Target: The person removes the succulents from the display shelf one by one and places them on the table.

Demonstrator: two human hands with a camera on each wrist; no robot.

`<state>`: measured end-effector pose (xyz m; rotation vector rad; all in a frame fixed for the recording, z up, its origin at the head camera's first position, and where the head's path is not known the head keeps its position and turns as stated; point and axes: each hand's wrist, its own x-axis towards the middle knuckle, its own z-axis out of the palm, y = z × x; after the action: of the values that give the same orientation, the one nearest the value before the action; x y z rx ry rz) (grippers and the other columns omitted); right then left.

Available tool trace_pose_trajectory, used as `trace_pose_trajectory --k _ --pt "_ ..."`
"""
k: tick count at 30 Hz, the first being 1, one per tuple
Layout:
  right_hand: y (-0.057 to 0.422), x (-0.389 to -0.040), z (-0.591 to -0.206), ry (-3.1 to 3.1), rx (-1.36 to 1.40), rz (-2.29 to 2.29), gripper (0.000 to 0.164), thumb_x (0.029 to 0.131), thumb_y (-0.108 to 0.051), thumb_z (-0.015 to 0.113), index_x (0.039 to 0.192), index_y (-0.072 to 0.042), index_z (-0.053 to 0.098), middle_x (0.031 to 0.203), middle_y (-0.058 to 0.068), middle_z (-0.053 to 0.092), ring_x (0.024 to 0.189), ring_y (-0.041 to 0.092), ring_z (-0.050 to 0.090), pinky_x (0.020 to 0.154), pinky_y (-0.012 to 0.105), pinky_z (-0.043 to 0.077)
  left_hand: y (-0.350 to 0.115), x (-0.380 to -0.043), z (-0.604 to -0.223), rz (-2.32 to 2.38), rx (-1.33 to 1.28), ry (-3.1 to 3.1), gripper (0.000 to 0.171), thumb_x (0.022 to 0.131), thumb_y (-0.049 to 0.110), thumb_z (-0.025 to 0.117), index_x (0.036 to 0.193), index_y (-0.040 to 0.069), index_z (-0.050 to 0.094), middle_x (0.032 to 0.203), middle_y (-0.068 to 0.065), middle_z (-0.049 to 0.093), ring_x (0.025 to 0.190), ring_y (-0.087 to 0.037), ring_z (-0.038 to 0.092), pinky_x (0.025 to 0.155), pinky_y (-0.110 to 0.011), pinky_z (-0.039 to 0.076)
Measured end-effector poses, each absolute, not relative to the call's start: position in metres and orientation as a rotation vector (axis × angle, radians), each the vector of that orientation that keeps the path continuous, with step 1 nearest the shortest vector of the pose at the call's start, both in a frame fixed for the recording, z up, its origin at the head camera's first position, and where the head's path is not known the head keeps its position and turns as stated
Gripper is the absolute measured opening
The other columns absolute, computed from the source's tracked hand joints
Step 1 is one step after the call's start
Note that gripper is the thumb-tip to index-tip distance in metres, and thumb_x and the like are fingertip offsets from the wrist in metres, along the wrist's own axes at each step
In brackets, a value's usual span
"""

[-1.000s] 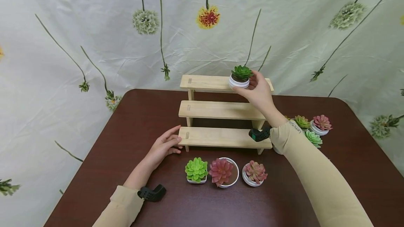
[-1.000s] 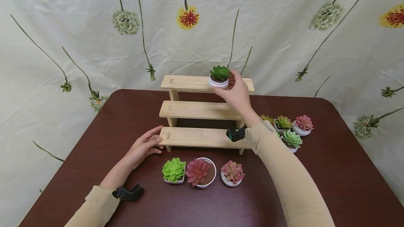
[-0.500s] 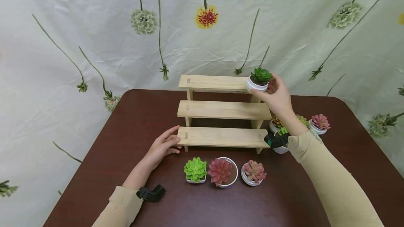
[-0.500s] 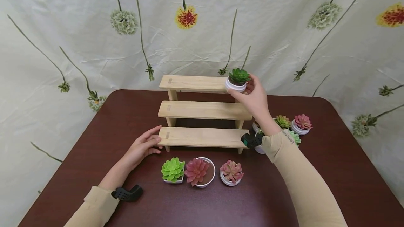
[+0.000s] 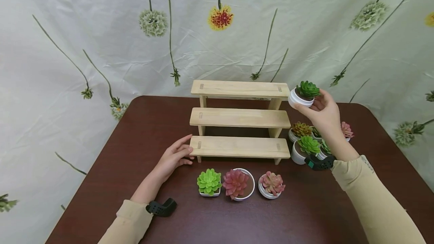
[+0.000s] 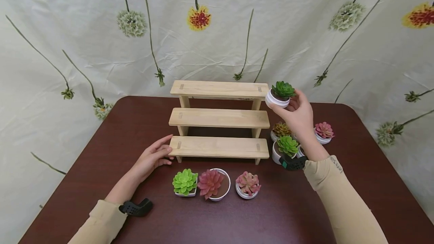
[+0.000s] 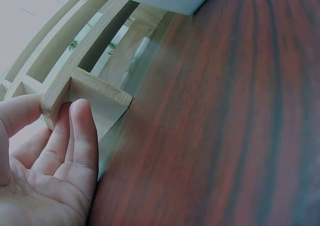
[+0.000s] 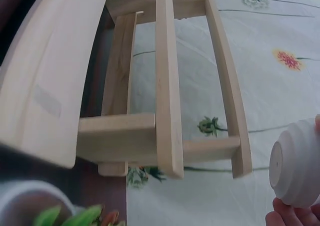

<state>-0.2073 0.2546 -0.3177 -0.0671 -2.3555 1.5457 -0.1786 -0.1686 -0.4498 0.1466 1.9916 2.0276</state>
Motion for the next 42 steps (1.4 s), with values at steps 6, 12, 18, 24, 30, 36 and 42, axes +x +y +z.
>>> trace_pose_trajectory --k 6,12,18,24,30,36,42 --pt "0.289 -0.205 -0.341 -2.292 -0.121 1.558 0.074 0.077 -0.027 0.078 0.14 -0.015 0.041 0.127 0.008 0.052 0.11 0.01 0.054 0.085 0.014 0.045 -0.169 -0.18 -0.451 2.037 0.152 1.986 0.057 0.095 0.018 0.057 0.147 0.012 0.032 0.11 -0.009 0.055 0.086 -0.02 0.059 0.075 -0.033 0.054" --pt "0.294 -0.179 -0.33 -2.372 -0.216 1.451 0.074 0.082 -0.026 0.074 0.142 -0.011 0.036 0.123 0.0 0.049 0.108 0.006 0.051 0.083 0.01 0.044 -0.169 -0.18 -0.451 2.042 0.156 1.978 0.057 0.095 0.017 0.057 0.147 0.012 0.032 0.111 -0.01 0.056 0.086 -0.02 0.059 0.074 -0.033 0.054" --pt "0.313 -0.166 -0.34 -2.327 -0.3 1.453 0.069 0.082 -0.022 0.074 0.14 -0.011 0.038 0.12 -0.003 0.049 0.105 0.003 0.051 0.081 0.009 0.043 -0.168 -0.18 -0.452 2.041 0.158 1.979 0.057 0.095 0.017 0.057 0.147 0.012 0.032 0.111 -0.01 0.055 0.086 -0.02 0.059 0.075 -0.033 0.054" --pt "0.341 -0.16 -0.363 -2.313 -0.45 1.449 0.071 0.082 -0.026 0.073 0.142 -0.017 0.036 0.131 0.006 0.046 0.114 0.008 0.05 0.09 0.016 0.043 -0.168 -0.181 -0.453 2.038 0.159 1.977 0.058 0.095 0.017 0.057 0.147 0.012 0.032 0.11 -0.009 0.055 0.086 -0.02 0.059 0.075 -0.032 0.054" --pt "0.418 -0.183 -0.441 -2.257 -0.438 1.453 0.077 0.077 -0.029 0.078 0.141 -0.027 0.037 0.134 -0.002 0.045 0.116 0.009 0.048 0.08 0.008 0.044 -0.169 -0.181 -0.452 2.042 0.16 1.979 0.058 0.095 0.018 0.057 0.147 0.013 0.032 0.111 -0.009 0.055 0.087 -0.02 0.059 0.075 -0.032 0.054" --pt "0.435 -0.175 -0.458 -2.26 -0.516 1.41 0.078 0.076 -0.032 0.079 0.141 -0.029 0.037 0.129 -0.006 0.045 0.111 0.007 0.049 0.073 0.004 0.043 -0.17 -0.18 -0.452 2.038 0.167 1.981 0.058 0.096 0.018 0.056 0.147 0.013 0.031 0.112 -0.01 0.054 0.087 -0.019 0.059 0.076 -0.032 0.054" --pt "0.434 -0.159 -0.459 -2.33 -0.67 1.332 0.082 0.076 -0.04 0.077 0.144 -0.029 0.032 0.133 -0.003 0.039 0.114 0.008 0.045 0.07 0.004 0.041 -0.17 -0.179 -0.451 2.031 0.176 1.979 0.058 0.096 0.02 0.056 0.148 0.014 0.03 0.114 -0.011 0.053 0.088 -0.019 0.059 0.076 -0.032 0.054"
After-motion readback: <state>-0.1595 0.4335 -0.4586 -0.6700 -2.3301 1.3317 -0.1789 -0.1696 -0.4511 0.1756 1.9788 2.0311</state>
